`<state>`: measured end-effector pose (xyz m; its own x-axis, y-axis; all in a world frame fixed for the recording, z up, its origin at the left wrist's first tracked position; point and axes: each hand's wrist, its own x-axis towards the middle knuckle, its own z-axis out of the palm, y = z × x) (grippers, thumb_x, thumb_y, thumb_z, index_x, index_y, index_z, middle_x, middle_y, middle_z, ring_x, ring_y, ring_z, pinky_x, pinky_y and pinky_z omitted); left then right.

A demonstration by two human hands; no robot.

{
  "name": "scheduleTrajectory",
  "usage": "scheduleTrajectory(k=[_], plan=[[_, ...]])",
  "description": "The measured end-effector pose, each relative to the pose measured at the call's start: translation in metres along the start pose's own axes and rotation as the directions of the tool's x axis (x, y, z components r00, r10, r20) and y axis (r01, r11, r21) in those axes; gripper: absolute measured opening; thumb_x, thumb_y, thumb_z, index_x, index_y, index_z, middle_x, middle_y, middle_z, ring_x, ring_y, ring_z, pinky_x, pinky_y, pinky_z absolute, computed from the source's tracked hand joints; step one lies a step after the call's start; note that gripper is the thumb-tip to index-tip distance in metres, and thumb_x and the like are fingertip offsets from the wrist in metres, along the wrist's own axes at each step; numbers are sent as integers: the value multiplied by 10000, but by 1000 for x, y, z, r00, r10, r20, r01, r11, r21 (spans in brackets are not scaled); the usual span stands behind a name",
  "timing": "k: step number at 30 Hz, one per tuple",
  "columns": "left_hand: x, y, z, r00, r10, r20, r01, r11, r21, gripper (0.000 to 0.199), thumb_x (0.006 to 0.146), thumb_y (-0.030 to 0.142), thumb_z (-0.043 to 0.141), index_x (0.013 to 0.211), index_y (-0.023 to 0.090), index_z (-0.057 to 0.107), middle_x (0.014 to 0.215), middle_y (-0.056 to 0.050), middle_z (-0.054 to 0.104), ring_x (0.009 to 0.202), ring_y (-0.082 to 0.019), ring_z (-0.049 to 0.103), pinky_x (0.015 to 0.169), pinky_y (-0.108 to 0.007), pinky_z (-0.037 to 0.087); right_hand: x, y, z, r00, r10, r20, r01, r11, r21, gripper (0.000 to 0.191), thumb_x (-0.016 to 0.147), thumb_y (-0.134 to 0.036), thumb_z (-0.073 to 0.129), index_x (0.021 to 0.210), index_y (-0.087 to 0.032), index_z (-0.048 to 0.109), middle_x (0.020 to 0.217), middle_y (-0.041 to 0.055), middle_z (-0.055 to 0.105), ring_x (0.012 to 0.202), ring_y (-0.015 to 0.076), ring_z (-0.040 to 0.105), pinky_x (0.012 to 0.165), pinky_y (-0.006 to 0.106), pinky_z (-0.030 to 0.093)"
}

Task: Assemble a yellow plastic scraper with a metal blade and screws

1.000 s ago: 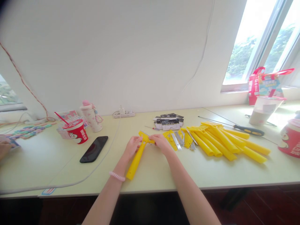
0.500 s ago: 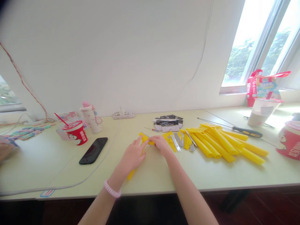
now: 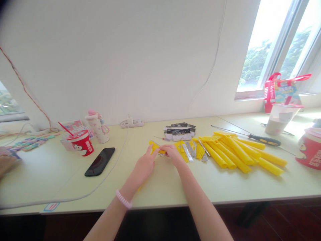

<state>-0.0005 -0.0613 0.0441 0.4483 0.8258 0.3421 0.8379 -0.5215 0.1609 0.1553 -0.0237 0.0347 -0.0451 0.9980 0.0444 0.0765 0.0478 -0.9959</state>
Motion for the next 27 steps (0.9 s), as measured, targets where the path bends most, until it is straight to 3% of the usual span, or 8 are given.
scheduleTrajectory(k=[6,13,18,20,22,23,25,27], plan=[[0,-3,5,1000,9,-30,-8,998,54,601,772,23,336,1303,302,322,1371,-139,262,857,-193,599,719,-311,468,0,1,0,1000,29,-4,-29,996,81,213,606,-355,588,653,-150,623,640,-7,534,529,67,362,502,216,290],[-1,-4,9,999,11,-40,-11,1000,-3,574,777,27,334,1289,284,357,1363,-142,269,959,-200,560,794,-317,447,3,3,1,997,49,-56,-44,995,85,206,589,-356,607,603,-152,587,605,-10,519,514,71,391,491,221,307],[3,-9,5,996,-48,-71,33,981,-193,553,746,8,327,1229,257,432,1366,-130,264,978,-211,549,805,-329,427,4,-2,4,995,22,-93,-14,997,82,344,677,-488,512,693,-157,607,595,18,553,504,100,448,478,239,334],[9,-13,2,987,-118,-107,73,933,-351,557,712,-4,344,1185,264,467,1355,-109,290,920,-191,566,787,-317,426,5,-2,1,984,-50,-171,47,999,-22,389,727,-499,436,732,-159,625,650,41,596,541,116,481,505,247,352],[16,-16,-4,967,-229,-111,123,803,-583,524,689,10,384,1137,260,491,1270,-92,398,800,-149,578,730,-285,435,6,1,-5,949,-149,-278,86,970,-229,360,753,-444,403,733,-173,639,705,46,628,609,135,515,561,255,369],[20,-17,-7,956,-284,-78,145,686,-713,501,683,28,409,1124,253,488,1181,-86,469,714,-122,569,677,-263,440,7,3,-8,927,-196,-321,80,937,-340,318,751,-395,410,728,-182,644,728,43,639,651,145,528,594,260,374],[27,-17,-12,935,-352,42,177,361,-916,492,683,76,456,1147,239,441,937,-50,552,545,-72,503,553,-215,417,8,8,-15,895,-248,-370,30,863,-504,237,719,-288,436,740,-192,652,781,38,652,726,162,546,643,265,376],[31,-15,-14,923,-360,134,163,51,-985,539,687,118,491,1199,232,366,716,11,518,471,-50,440,484,-176,370,9,14,-20,884,-269,-383,-17,799,-601,226,681,-208,449,772,-192,656,822,40,654,779,169,551,666,261,377]])
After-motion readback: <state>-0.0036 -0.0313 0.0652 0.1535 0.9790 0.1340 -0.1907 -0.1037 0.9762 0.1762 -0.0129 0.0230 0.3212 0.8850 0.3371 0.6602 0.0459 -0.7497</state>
